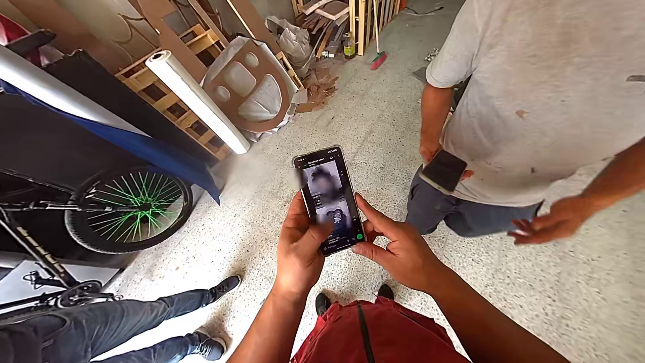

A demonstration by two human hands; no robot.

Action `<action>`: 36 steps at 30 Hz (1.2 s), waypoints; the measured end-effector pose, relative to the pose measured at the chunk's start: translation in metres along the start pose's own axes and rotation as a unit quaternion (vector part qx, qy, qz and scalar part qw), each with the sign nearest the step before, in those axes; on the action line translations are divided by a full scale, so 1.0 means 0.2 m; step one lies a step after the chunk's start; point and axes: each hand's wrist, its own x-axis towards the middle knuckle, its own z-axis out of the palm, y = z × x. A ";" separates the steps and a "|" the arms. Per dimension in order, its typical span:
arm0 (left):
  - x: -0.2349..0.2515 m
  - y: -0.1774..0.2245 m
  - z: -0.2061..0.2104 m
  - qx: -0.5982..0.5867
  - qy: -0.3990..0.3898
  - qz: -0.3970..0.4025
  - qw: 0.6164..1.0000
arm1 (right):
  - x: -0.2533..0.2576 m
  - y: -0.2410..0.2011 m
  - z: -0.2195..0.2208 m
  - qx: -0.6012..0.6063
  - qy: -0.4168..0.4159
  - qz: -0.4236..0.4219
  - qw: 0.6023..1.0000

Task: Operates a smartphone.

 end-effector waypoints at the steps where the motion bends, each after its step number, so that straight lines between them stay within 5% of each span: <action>1: 0.00 -0.01 0.03 0.015 0.025 0.004 1.000 | -0.01 0.00 -0.02 -0.002 -0.003 0.001 1.000; 4: -0.03 -0.05 0.11 0.048 0.103 0.008 0.994 | -0.04 -0.01 -0.05 -0.023 -0.014 0.003 1.000; 9: -0.14 -0.18 0.12 -0.005 0.054 0.015 0.998 | -0.13 -0.02 -0.12 -0.077 -0.050 0.033 0.995; 15: -0.24 -0.22 0.30 0.031 0.196 -0.005 0.980 | -0.36 -0.05 -0.10 -0.161 0.012 0.029 0.986; 21: -0.35 -0.22 0.27 0.007 0.078 -0.018 0.997 | -0.71 -0.15 -0.10 -0.179 0.131 0.030 0.975; 27: -0.48 -0.24 0.42 0.046 0.148 -0.052 0.987 | -0.93 -0.24 -0.13 -0.198 0.155 -0.012 0.968; 36: -0.60 -0.24 0.71 0.049 0.132 -0.016 0.990 | -0.84 -0.35 -0.33 -0.308 0.158 -0.105 0.932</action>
